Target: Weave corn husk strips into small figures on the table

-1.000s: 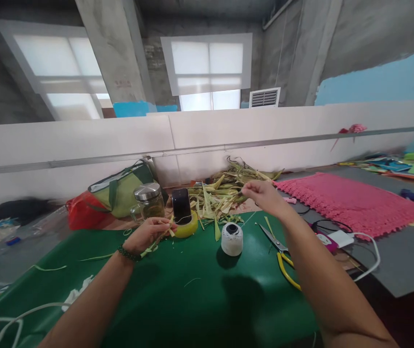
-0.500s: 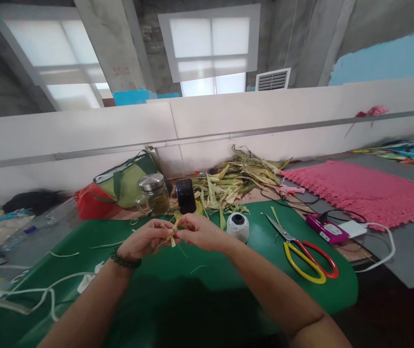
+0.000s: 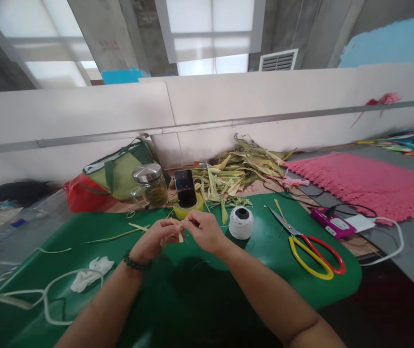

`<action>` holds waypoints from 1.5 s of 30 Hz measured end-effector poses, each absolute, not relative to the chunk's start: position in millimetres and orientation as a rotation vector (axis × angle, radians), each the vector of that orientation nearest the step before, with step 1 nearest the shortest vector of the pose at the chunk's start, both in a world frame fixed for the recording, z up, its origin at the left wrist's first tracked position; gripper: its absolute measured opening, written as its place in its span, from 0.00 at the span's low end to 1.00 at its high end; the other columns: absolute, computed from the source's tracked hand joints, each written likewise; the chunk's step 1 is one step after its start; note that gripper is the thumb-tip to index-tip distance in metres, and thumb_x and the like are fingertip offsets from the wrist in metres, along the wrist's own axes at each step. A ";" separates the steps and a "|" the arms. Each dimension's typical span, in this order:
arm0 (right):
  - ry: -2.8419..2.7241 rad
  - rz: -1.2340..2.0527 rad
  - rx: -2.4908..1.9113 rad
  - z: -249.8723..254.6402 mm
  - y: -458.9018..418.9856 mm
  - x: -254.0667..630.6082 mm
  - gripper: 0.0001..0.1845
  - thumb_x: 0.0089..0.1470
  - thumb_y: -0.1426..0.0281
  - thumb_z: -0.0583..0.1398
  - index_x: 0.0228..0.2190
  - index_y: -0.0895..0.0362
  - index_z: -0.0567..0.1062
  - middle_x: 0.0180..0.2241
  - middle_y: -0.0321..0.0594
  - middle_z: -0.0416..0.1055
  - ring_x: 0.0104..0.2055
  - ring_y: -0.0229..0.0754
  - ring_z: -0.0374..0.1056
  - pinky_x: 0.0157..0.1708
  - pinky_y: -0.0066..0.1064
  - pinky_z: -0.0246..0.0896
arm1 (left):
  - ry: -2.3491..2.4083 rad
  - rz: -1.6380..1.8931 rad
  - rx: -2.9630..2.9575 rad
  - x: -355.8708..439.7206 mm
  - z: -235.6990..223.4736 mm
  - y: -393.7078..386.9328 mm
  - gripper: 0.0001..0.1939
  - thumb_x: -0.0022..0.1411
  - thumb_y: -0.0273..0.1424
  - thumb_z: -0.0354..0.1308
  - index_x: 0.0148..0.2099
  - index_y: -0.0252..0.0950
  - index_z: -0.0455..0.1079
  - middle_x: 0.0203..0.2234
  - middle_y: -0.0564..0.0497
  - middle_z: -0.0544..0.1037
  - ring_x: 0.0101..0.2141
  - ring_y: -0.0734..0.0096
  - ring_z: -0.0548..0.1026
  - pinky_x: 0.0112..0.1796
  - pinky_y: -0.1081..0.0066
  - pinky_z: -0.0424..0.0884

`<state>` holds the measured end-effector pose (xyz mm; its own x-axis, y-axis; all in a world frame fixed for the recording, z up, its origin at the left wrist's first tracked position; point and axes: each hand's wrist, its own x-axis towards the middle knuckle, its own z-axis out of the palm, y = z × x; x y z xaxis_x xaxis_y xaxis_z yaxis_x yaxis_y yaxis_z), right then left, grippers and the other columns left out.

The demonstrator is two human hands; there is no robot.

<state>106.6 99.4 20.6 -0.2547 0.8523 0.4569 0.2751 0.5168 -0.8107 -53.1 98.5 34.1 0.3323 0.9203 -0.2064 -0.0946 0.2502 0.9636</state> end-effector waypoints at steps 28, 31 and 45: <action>-1.996 0.436 -0.711 37.0 98.5 139.7 0.08 0.54 0.70 0.58 0.25 0.59 0.73 0.20 0.34 0.66 0.21 0.31 0.57 0.22 0.23 0.52 | 1.003 0.816 0.887 -66.0 24.9 104.9 0.10 0.36 0.29 0.69 0.24 0.31 0.73 0.17 0.52 0.75 0.21 0.74 0.73 0.26 0.75 0.71; -1.959 0.509 -0.712 39.3 98.6 142.0 0.09 0.53 0.69 0.59 0.24 0.60 0.73 0.19 0.33 0.65 0.20 0.30 0.55 0.21 0.23 0.50 | 0.940 0.895 0.762 -70.5 29.0 104.5 0.11 0.36 0.27 0.69 0.25 0.31 0.72 0.16 0.53 0.75 0.19 0.77 0.72 0.25 0.76 0.72; -1.693 1.624 -0.966 21.1 102.2 110.7 0.26 0.49 0.76 0.56 0.51 0.56 0.61 0.38 0.41 0.71 0.21 0.31 0.64 0.23 0.26 0.62 | 1.015 0.820 0.983 -69.3 32.8 102.5 0.10 0.34 0.29 0.69 0.23 0.31 0.74 0.14 0.53 0.74 0.19 0.75 0.72 0.24 0.76 0.68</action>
